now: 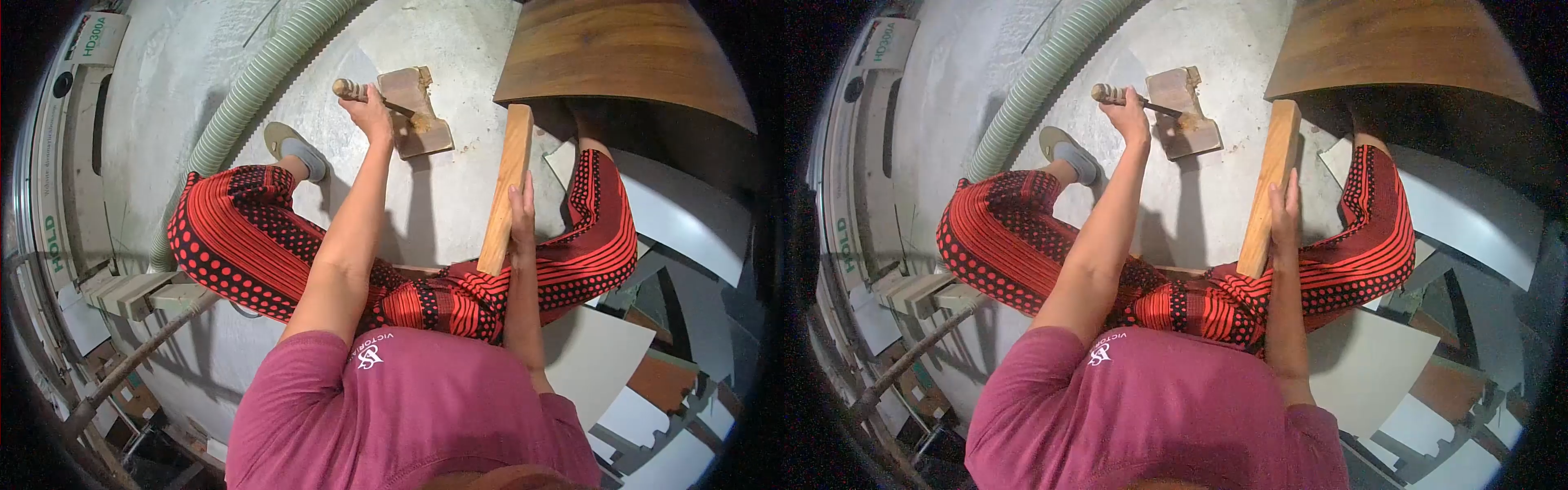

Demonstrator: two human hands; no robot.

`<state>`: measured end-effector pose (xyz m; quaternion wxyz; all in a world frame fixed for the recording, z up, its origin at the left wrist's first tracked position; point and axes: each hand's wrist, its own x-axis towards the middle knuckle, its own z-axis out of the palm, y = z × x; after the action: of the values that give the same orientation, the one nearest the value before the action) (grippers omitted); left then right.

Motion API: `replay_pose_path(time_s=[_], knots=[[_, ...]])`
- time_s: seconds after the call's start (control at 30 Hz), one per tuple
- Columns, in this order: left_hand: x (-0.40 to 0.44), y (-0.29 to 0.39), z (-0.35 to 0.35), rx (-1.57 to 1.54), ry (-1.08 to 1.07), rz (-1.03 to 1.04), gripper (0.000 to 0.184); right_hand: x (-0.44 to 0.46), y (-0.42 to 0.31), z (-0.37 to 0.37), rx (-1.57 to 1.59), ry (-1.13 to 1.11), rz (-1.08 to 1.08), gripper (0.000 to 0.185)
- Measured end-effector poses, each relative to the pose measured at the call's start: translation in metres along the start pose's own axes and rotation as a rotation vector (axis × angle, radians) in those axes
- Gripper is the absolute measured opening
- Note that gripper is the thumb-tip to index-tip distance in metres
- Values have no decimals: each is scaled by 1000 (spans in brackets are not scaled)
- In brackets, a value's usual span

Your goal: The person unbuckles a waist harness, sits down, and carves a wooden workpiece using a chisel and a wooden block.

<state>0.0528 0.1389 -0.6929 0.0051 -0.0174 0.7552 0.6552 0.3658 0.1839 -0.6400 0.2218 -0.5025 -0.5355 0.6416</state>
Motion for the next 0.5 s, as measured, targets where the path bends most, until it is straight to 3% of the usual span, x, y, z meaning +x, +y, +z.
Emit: replay_pose_path(time_s=[0.13, 0.27, 0.4, 0.5], knots=[[-7, 11, 2, 65, -49, 33, 45, -2, -8, 10, -108, -55, -34, 65], [-5, 7, 4, 75, -122, 90, 48, 7, -45, 31, -149, -197, -222, 67], [-4, 20, 5, 163, -177, 142, 46, 28, -128, 75, -510, -308, -532, 70], [-6, 23, 9, 103, -337, 48, 46, 53, -177, 109, -764, -332, -497, 72]])
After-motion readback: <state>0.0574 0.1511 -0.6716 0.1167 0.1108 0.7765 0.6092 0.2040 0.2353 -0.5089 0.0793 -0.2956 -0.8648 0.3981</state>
